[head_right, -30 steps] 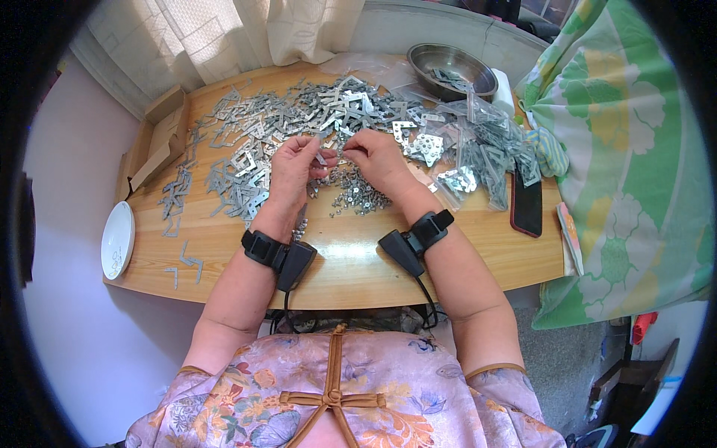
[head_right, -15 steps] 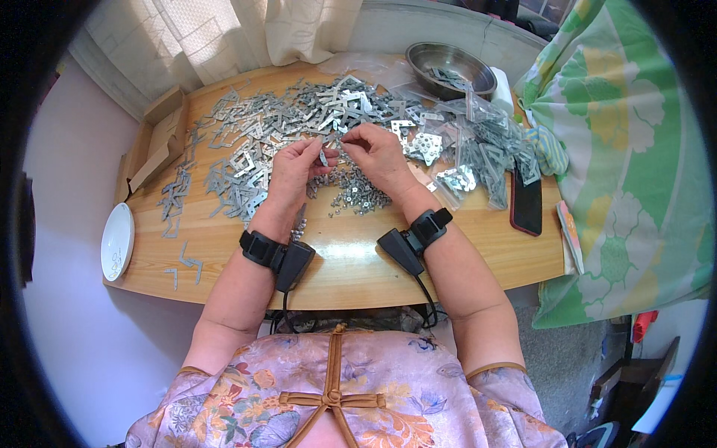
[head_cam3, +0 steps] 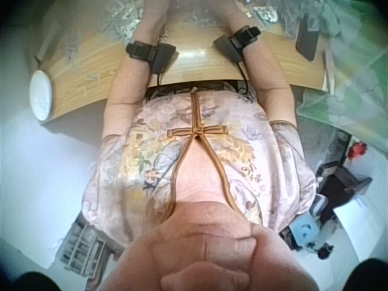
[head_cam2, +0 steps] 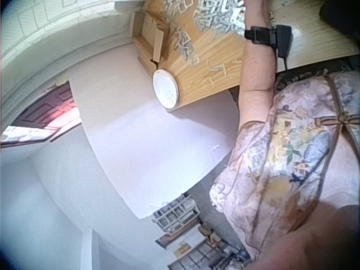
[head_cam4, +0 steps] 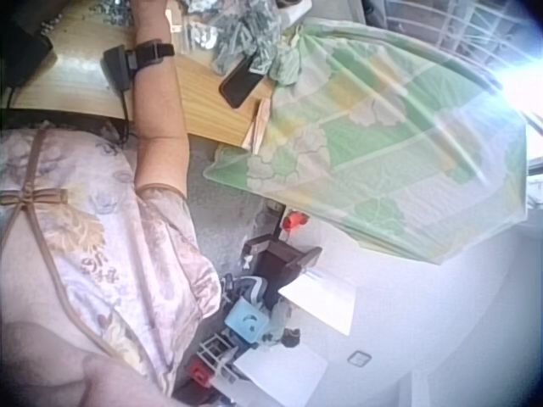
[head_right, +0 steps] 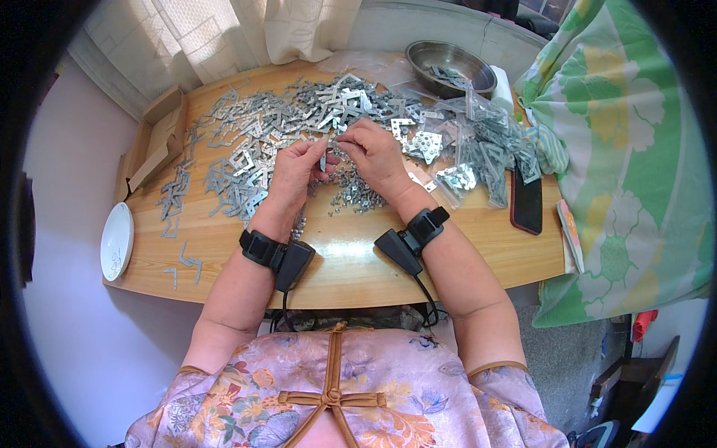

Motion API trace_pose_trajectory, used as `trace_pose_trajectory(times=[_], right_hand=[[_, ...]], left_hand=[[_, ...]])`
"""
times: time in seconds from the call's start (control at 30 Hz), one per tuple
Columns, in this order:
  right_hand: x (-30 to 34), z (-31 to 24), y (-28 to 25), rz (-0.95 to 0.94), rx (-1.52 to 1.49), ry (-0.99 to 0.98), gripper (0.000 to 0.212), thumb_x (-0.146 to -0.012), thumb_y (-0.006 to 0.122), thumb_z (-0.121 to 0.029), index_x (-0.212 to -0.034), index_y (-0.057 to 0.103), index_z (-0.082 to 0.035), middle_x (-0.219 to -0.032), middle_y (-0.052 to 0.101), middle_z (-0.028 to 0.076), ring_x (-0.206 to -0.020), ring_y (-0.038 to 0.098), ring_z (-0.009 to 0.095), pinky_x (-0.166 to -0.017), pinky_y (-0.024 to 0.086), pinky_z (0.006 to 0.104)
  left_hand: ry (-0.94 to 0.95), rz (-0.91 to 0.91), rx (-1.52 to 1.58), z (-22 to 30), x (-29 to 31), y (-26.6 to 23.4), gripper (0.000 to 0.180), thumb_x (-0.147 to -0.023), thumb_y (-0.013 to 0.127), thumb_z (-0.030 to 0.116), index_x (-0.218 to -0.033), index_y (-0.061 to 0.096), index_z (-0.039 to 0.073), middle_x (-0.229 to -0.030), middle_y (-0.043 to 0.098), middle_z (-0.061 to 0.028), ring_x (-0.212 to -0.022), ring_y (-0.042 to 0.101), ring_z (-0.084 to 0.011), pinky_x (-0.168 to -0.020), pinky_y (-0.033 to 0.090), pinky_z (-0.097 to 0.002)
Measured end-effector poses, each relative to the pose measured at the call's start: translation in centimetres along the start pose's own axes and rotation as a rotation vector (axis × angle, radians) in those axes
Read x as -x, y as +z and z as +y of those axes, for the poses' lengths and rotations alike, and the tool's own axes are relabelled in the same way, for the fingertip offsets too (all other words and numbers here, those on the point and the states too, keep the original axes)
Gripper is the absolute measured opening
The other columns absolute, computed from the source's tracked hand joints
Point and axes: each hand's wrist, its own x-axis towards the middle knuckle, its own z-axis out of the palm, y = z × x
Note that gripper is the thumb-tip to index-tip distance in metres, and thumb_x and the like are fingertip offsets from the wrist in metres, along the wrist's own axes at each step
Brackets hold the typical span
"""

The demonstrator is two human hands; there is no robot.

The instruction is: Sorting and inspecting a large pile of small metal L-brackets on a desk.

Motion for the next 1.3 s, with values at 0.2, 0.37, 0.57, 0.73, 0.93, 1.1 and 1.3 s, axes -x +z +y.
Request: trace_pose_trajectory(times=[0.2, 0.37, 0.57, 0.73, 0.93, 1.1, 1.3], right_hand=[[0.0, 0.1, -0.1, 0.041, 0.162, -0.080, 0.006, -0.073, 0.062, -0.005, -0.079, 0.060, -0.002, -0.076, 0.056, 0.011, -0.071, 0.056, 0.026, -0.063, 0.045, 0.0327], [-0.2, 0.0, 0.0, 0.042, 0.122, -0.086, 0.008, -0.072, 0.061, -0.003, -0.080, 0.059, -0.001, -0.078, 0.056, 0.011, -0.073, 0.056, 0.027, -0.064, 0.045, 0.0328], [0.0, 0.5, 0.2, 0.058, 0.095, -0.062, 0.007, -0.071, 0.062, -0.003, -0.077, 0.059, -0.001, -0.076, 0.057, 0.011, -0.071, 0.056, 0.027, -0.062, 0.046, 0.0325], [0.0, 0.2, 0.2, 0.096, 0.151, -0.096, 0.007, -0.069, 0.065, -0.006, -0.074, 0.061, -0.002, -0.073, 0.057, 0.009, -0.067, 0.057, 0.025, -0.059, 0.046, 0.0314], [0.0, -0.1, 0.1, 0.090, 0.295, -0.230, 0.009, -0.067, 0.067, -0.010, -0.074, 0.062, -0.006, -0.072, 0.057, 0.006, -0.066, 0.057, 0.022, -0.056, 0.046, 0.0303], [-0.1, -0.5, 0.0, 0.104, 0.325, -0.279, 0.010, -0.065, 0.068, -0.011, -0.073, 0.063, -0.007, -0.071, 0.057, 0.004, -0.065, 0.056, 0.020, -0.055, 0.046, 0.0295], [-0.2, -0.7, -0.1, 0.112, 0.350, -0.308, 0.012, -0.064, 0.070, -0.012, -0.073, 0.063, -0.007, -0.070, 0.057, 0.003, -0.064, 0.056, 0.020, -0.054, 0.045, 0.0293]], left_hand=[[0.007, -0.007, 0.008, -0.2, -0.1, -0.1, 0.025, -0.086, 0.057, 0.026, -0.078, 0.061, 0.003, -0.071, 0.064, -0.0067, -0.059, 0.058, -0.0092, -0.050, 0.044, -0.0187], [-0.002, -0.011, 0.006, -0.2, -0.1, -0.2, 0.024, -0.086, 0.056, 0.025, -0.078, 0.061, 0.003, -0.071, 0.064, -0.0071, -0.059, 0.059, -0.0095, -0.050, 0.044, -0.0189], [-0.014, -0.010, 0.017, -0.2, -0.2, -0.1, 0.025, -0.087, 0.055, 0.026, -0.078, 0.061, 0.003, -0.072, 0.064, -0.0074, -0.059, 0.059, -0.0097, -0.050, 0.045, -0.0189], [-0.006, -0.002, 0.005, 0.0, 0.1, -0.1, 0.026, -0.087, 0.055, 0.026, -0.078, 0.061, 0.002, -0.071, 0.064, -0.0075, -0.059, 0.059, -0.0095, -0.050, 0.045, -0.0188], [-0.018, -0.025, 0.016, 0.1, 0.1, -0.1, 0.022, -0.086, 0.056, 0.024, -0.084, 0.060, 0.003, -0.073, 0.064, -0.0062, -0.059, 0.057, -0.0080, -0.051, 0.044, -0.0186], [0.020, -0.037, 0.044, 0.0, 0.1, -0.1, 0.025, -0.086, 0.055, 0.025, -0.080, 0.063, 0.001, -0.069, 0.064, -0.0072, -0.056, 0.057, -0.0087, -0.048, 0.044, -0.0181], [0.023, -0.057, 0.079, 0.1, 0.2, 0.0, 0.024, -0.086, 0.057, 0.024, -0.081, 0.063, 0.001, -0.068, 0.063, -0.0064, -0.055, 0.056, -0.0081, -0.048, 0.044, -0.0184]])
